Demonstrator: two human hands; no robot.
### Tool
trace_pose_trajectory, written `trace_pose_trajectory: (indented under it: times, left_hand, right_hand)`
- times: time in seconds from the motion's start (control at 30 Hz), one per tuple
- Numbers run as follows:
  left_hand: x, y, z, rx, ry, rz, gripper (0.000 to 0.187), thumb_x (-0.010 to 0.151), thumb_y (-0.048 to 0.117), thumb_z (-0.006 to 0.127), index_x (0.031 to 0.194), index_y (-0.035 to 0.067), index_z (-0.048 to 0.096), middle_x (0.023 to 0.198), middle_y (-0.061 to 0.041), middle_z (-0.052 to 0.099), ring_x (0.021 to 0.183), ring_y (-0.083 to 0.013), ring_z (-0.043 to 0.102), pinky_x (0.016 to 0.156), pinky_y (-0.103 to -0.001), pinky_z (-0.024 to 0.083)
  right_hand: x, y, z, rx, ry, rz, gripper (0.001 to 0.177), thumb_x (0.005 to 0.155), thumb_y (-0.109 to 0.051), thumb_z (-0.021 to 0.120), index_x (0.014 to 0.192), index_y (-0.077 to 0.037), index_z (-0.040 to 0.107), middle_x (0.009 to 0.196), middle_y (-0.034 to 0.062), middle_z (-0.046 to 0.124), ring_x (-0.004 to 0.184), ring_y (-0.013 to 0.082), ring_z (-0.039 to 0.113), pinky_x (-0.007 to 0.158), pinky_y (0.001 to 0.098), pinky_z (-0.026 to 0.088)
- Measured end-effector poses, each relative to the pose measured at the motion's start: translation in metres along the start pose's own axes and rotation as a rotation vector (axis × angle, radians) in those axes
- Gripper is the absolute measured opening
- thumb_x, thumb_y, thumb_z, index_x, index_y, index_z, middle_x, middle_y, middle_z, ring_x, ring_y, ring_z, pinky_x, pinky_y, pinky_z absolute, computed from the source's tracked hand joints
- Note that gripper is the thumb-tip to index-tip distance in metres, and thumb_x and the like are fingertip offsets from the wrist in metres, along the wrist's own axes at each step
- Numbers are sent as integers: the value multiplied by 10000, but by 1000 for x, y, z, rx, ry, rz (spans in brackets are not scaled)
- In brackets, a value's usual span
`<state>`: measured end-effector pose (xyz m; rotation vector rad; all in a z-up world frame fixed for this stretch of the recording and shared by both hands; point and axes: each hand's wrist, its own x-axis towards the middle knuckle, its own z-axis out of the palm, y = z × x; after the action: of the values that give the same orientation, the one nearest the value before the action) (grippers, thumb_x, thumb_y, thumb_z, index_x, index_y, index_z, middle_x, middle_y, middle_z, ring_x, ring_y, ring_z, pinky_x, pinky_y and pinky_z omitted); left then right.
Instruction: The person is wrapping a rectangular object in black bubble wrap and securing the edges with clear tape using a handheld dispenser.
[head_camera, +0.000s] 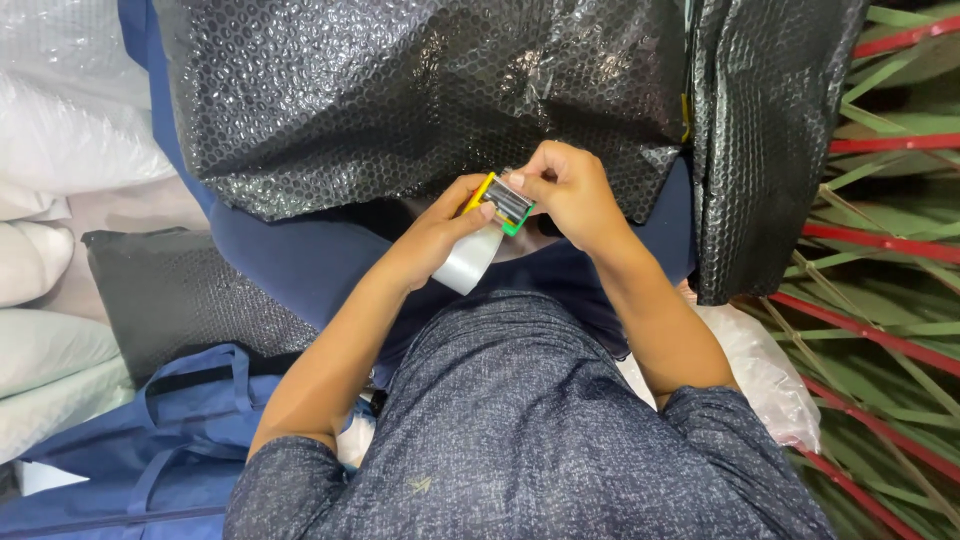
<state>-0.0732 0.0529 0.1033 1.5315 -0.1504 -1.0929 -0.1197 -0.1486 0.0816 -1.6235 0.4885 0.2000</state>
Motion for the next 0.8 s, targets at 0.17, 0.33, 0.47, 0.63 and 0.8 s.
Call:
trace_pose_trajectory:
  times: [0.17, 0.33, 0.47, 0.63, 0.8]
  left_hand:
    - [1, -5, 0, -8, -20, -20, 511, 994, 458, 607, 1438, 210, 565, 1349, -278, 573, 1303, -451, 550, 1092, -533, 406]
    - [0, -1, -2, 13, -45, -54, 521, 989, 451, 605, 1442, 197, 562, 1344, -289, 576, 1281, -459, 575, 1092, -547, 419]
    - [-3, -3, -6, 51, -48, -50, 526, 994, 420, 620, 1447, 160, 550, 1432, -267, 512, 1402, -474, 454, 1176, -583, 295]
    - [4, -11, -12, 86, -96, -41, 482, 1004, 375, 594, 1434, 161, 554, 1449, -285, 502, 1428, -496, 417, 1188, -590, 270]
    - [10, -19, -11, 219, -43, 2, 372, 1038, 417, 541, 1302, 160, 587, 1191, -183, 594, 1219, -390, 590, 1073, -494, 414]
  right_hand:
    - [0, 11, 2, 84, 29, 47, 139, 922, -13, 740, 873, 81, 651, 880, 246, 727, 779, 252, 769, 599, 380, 676]
    - [-3, 6, 5, 136, 70, 140, 93, 939, -16, 668, 876, 38, 627, 716, 154, 651, 656, 194, 739, 566, 325, 689]
    - [-8, -3, 7, 201, 53, 166, 122, 952, -58, 682, 887, 24, 621, 673, 141, 631, 662, 213, 758, 565, 339, 689]
    - [-15, -16, 7, 211, 9, 154, 160, 933, -69, 745, 884, 34, 633, 690, 146, 648, 702, 222, 767, 604, 376, 695]
    - [-12, 4, 2, 268, -90, 118, 155, 927, -125, 760, 915, 7, 679, 765, 105, 654, 797, 177, 744, 702, 385, 686]
